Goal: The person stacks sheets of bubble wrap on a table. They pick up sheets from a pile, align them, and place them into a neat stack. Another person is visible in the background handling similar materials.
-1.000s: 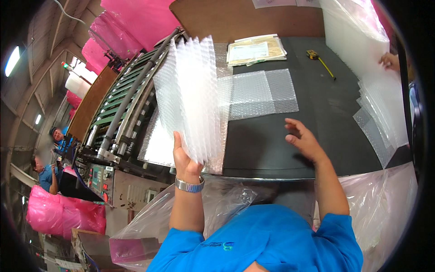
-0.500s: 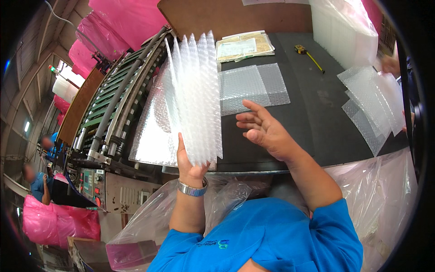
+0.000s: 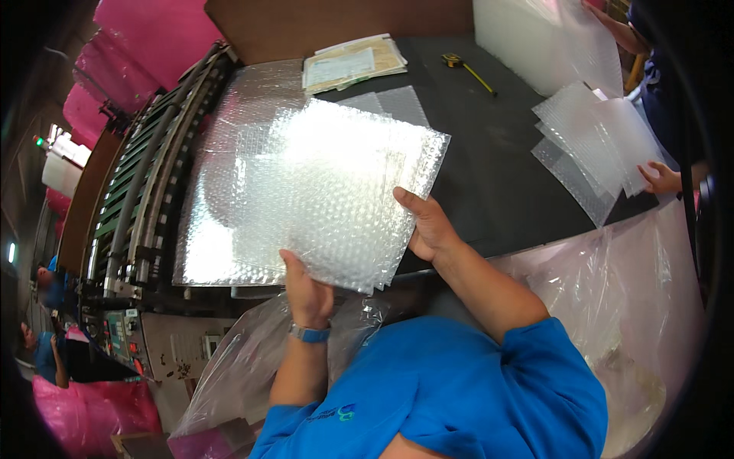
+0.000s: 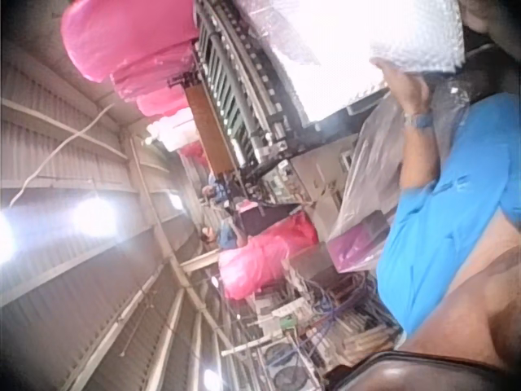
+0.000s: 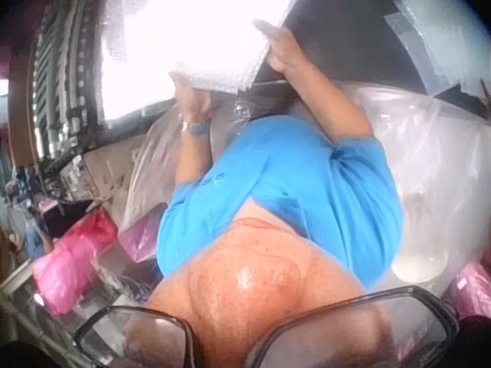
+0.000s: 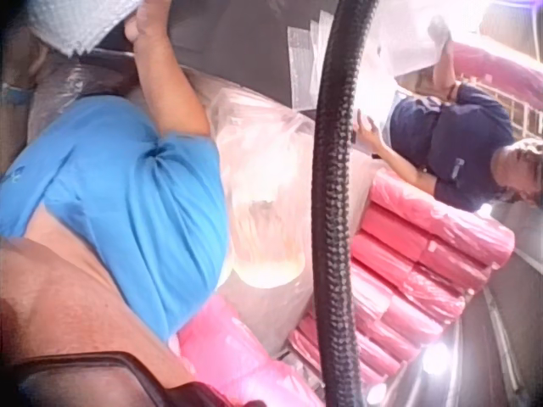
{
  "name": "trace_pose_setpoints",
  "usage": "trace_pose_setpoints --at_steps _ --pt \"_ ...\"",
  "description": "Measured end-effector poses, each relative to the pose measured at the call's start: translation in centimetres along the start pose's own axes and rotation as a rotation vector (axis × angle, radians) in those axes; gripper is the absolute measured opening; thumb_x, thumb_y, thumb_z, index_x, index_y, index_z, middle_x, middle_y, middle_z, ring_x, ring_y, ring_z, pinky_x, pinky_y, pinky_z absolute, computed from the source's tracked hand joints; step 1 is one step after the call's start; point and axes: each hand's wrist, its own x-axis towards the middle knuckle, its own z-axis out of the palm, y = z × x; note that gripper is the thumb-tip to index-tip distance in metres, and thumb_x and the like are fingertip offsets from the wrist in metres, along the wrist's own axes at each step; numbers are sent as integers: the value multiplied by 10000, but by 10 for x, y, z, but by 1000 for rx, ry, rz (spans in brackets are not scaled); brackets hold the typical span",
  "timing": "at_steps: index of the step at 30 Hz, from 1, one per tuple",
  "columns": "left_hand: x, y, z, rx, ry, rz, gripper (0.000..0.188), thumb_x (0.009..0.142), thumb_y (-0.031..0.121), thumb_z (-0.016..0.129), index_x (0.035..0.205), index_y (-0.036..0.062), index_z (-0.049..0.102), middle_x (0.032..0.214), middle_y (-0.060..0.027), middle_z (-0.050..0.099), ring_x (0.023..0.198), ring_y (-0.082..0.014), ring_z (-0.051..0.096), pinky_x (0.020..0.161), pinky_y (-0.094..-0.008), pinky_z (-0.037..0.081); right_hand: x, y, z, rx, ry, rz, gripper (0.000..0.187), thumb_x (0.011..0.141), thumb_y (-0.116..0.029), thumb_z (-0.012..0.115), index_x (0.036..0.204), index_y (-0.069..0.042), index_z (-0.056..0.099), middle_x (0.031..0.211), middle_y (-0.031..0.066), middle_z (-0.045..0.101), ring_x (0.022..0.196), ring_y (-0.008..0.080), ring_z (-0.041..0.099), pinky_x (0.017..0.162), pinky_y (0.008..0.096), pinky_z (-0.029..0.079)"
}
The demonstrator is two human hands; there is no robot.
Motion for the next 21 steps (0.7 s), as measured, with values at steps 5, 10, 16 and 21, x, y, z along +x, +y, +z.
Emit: trace_pose_setpoints --at_steps 5,10,16,21 --pt "-21 10 -22 145 -57 -173 515 917 386 313 1290 32 297 1220 -124 446 1094 -252 449 930 -399 356 -12 -18 -41 -45 -12 -58 406 735 -64 576 1117 -1 452 1008 128 548 923 237 555 811 391 464" --pt "-84 38 -133 417 53 -87 644 778 320 561 1279 2 312 1186 -180 458 1062 -321 465 917 -450 363 -31 -74 -84 -2 179 -257 438 713 -129 595 1103 16 458 995 142 557 902 271 566 808 394 470" --pt "-203 -30 -300 124 549 -470 538 763 263 645 1192 22 429 1108 -122 528 1039 -283 492 914 -463 365 -63 -135 -113 -4 269 -553 445 702 -170 602 1086 8 466 988 143 560 898 278 567 817 407 465" --pt "-223 -85 -309 354 752 -634 522 767 257 639 1187 24 434 1104 -120 531 1032 -278 497 908 -454 371 -65 -136 -119 5 304 -620 430 722 -150 589 1100 8 456 1006 132 552 924 277 548 831 404 450"
